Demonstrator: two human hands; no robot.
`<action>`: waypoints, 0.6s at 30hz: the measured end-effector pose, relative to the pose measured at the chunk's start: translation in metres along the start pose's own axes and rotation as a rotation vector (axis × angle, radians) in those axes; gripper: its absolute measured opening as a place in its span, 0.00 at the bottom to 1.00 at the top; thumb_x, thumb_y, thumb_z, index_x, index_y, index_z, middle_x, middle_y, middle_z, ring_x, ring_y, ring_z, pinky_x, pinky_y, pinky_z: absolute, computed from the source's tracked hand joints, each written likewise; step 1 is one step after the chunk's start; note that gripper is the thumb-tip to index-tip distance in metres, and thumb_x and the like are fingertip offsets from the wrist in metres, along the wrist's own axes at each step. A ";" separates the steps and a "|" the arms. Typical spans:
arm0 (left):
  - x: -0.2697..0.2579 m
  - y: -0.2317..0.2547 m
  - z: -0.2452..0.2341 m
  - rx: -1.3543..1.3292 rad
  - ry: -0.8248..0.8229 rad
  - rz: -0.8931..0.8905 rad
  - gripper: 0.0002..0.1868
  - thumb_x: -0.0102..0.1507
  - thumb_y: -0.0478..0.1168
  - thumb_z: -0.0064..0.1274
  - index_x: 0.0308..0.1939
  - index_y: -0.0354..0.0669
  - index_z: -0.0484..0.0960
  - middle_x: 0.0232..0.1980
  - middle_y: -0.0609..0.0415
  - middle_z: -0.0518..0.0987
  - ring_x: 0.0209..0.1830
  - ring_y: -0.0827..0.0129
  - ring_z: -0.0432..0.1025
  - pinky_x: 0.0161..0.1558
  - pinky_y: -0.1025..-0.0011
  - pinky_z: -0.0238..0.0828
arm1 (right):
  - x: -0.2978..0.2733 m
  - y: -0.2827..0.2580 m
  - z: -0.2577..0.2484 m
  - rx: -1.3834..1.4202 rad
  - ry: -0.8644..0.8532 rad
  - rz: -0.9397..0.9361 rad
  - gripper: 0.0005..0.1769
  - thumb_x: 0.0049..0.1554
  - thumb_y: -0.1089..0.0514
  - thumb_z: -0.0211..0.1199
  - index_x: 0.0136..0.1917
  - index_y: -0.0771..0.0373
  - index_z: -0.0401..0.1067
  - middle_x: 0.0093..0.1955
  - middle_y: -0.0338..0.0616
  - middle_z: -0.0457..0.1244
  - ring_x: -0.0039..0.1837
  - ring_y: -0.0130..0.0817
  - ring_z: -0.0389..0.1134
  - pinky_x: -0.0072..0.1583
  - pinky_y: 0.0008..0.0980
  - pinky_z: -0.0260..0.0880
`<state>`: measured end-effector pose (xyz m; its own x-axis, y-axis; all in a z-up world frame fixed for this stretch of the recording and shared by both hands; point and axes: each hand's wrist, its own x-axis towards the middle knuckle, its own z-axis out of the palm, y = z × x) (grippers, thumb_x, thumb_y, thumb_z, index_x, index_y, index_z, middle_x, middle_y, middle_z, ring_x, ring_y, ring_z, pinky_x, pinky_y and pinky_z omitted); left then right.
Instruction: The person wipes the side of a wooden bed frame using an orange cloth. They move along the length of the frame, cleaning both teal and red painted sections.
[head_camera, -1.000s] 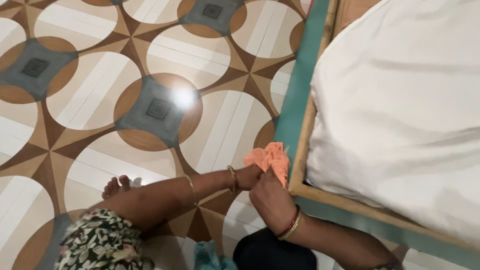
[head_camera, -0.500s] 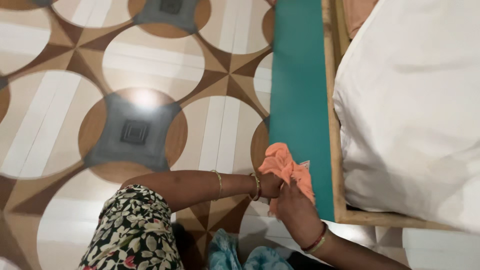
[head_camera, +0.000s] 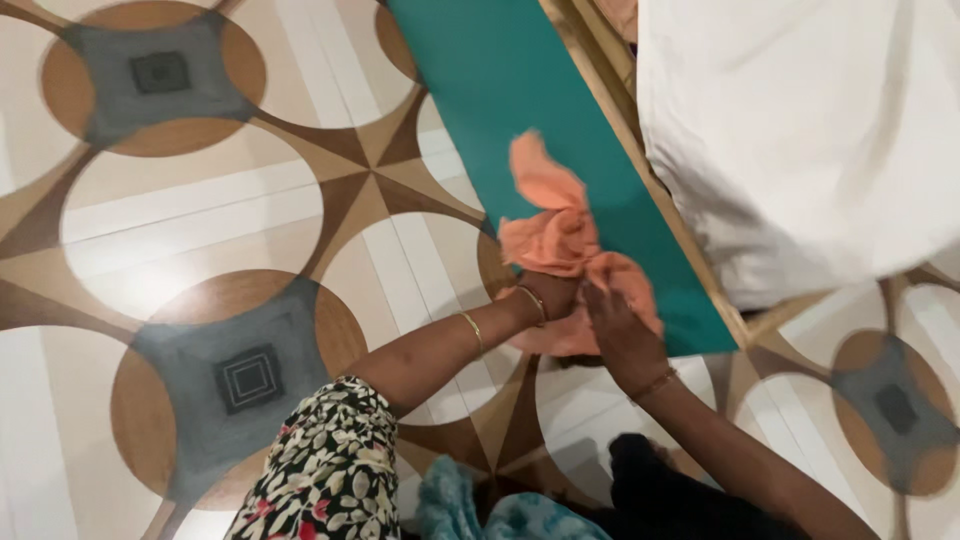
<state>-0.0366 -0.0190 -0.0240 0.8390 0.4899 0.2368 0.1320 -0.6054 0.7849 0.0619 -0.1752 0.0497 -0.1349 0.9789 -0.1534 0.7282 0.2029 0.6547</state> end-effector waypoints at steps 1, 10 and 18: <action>-0.012 -0.003 -0.001 0.028 -0.126 -0.050 0.28 0.60 0.44 0.55 0.65 0.46 0.75 0.62 0.46 0.79 0.65 0.56 0.73 0.64 0.61 0.70 | 0.002 -0.011 0.018 0.039 0.018 -0.016 0.37 0.57 0.53 0.54 0.78 0.65 0.55 0.77 0.46 0.53 0.74 0.42 0.56 0.68 0.36 0.60; -0.046 0.057 -0.092 0.154 -0.147 -0.058 0.31 0.59 0.44 0.56 0.67 0.47 0.73 0.63 0.47 0.78 0.67 0.55 0.71 0.66 0.61 0.70 | 0.005 -0.011 -0.008 -0.063 0.244 0.256 0.33 0.57 0.54 0.60 0.74 0.59 0.63 0.76 0.43 0.59 0.76 0.44 0.57 0.71 0.38 0.60; -0.012 0.052 -0.074 -0.288 -0.057 0.328 0.35 0.58 0.40 0.57 0.69 0.44 0.66 0.67 0.42 0.73 0.71 0.52 0.65 0.67 0.60 0.65 | -0.001 0.026 -0.115 -0.027 0.458 0.506 0.23 0.57 0.51 0.60 0.66 0.53 0.73 0.75 0.42 0.62 0.78 0.48 0.57 0.70 0.53 0.59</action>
<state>-0.0788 -0.0103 0.0567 0.8407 0.2612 0.4743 -0.2918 -0.5193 0.8032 0.0040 -0.1682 0.1519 -0.0573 0.8636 0.5009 0.7603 -0.2874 0.5826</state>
